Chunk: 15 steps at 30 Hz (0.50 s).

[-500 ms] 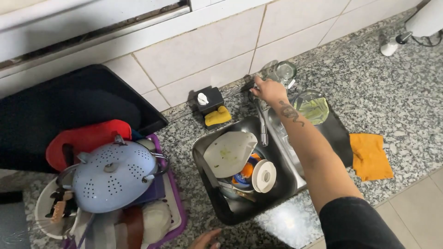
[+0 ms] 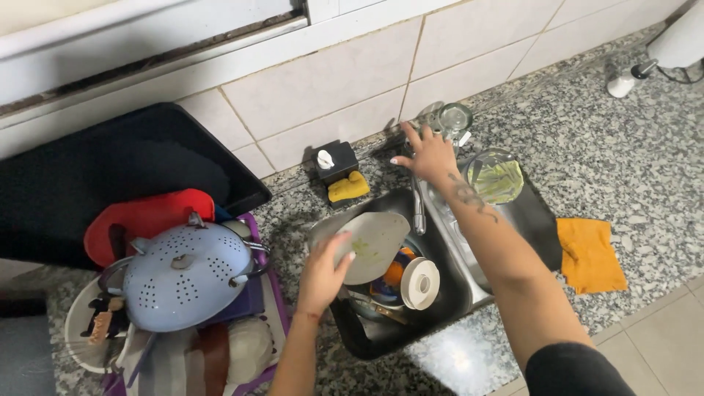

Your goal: The person washes various kitchen items in a double-basin sink using a sponge and running water. They scrub and rinse a white plate, a white bowl, a blue plastic container, and an orange plastic funnel, placing each item into a purple dish rack to dry. The person also washes a grey plate and a small blue bowl.

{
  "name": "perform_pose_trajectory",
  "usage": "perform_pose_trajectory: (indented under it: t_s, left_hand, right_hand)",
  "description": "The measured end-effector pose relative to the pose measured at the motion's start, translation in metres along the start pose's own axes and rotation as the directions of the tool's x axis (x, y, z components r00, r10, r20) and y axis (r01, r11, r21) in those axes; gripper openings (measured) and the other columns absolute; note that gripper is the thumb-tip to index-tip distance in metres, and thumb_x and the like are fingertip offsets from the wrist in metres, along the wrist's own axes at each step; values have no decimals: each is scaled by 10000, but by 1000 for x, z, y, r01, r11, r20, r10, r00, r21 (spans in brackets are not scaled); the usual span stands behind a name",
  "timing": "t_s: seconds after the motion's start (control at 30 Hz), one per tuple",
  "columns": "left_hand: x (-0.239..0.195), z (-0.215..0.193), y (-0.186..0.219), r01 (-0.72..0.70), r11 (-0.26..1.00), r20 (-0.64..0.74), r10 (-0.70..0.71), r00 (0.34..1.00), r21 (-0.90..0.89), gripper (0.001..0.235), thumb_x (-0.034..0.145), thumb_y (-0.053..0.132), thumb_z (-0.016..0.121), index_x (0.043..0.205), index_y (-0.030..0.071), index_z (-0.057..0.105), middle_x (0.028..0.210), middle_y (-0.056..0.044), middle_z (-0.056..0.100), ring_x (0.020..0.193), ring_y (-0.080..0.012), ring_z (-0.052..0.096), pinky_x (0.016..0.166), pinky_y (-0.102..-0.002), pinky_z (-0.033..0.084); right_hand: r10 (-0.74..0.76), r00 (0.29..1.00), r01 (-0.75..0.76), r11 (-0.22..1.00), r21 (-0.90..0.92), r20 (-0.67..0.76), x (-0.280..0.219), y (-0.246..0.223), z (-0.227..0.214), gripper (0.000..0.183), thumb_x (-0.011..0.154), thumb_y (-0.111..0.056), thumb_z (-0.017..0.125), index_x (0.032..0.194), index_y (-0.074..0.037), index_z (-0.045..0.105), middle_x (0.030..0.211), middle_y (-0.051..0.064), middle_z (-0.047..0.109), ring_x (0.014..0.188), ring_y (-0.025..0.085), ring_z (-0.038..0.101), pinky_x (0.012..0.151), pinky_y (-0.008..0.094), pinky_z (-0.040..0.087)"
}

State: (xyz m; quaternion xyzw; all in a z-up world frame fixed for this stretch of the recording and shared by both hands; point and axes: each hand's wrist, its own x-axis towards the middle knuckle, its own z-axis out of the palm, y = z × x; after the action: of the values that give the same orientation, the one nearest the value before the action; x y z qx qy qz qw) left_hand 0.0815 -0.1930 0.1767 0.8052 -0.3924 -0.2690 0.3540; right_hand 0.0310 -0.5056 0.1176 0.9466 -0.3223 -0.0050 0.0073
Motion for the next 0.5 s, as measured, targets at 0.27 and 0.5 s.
perform_pose_trajectory:
  t_s: [0.27, 0.5]
  left_hand:
    - [131, 61, -82, -46, 864, -488, 327, 809, 502, 387, 673, 190, 742, 1048, 201, 650, 980, -46, 585, 866, -275, 614, 724, -422, 541]
    - [118, 47, -66, -133, 939, -604, 309, 735, 318, 149, 758, 237, 718, 889, 245, 647, 912, 64, 589, 867, -206, 583, 723, -372, 492]
  right_hand:
    - [411, 896, -132, 610, 782, -170, -211, -30, 20, 388, 906, -154, 572, 1284, -73, 533, 1010, 234, 623, 978, 415, 584, 802, 473, 506]
    - [425, 845, -484, 354, 800, 324, -325, -41, 67, 229, 854, -183, 649, 1077, -179, 703, 923, 92, 725, 921, 270, 681, 798, 372, 539]
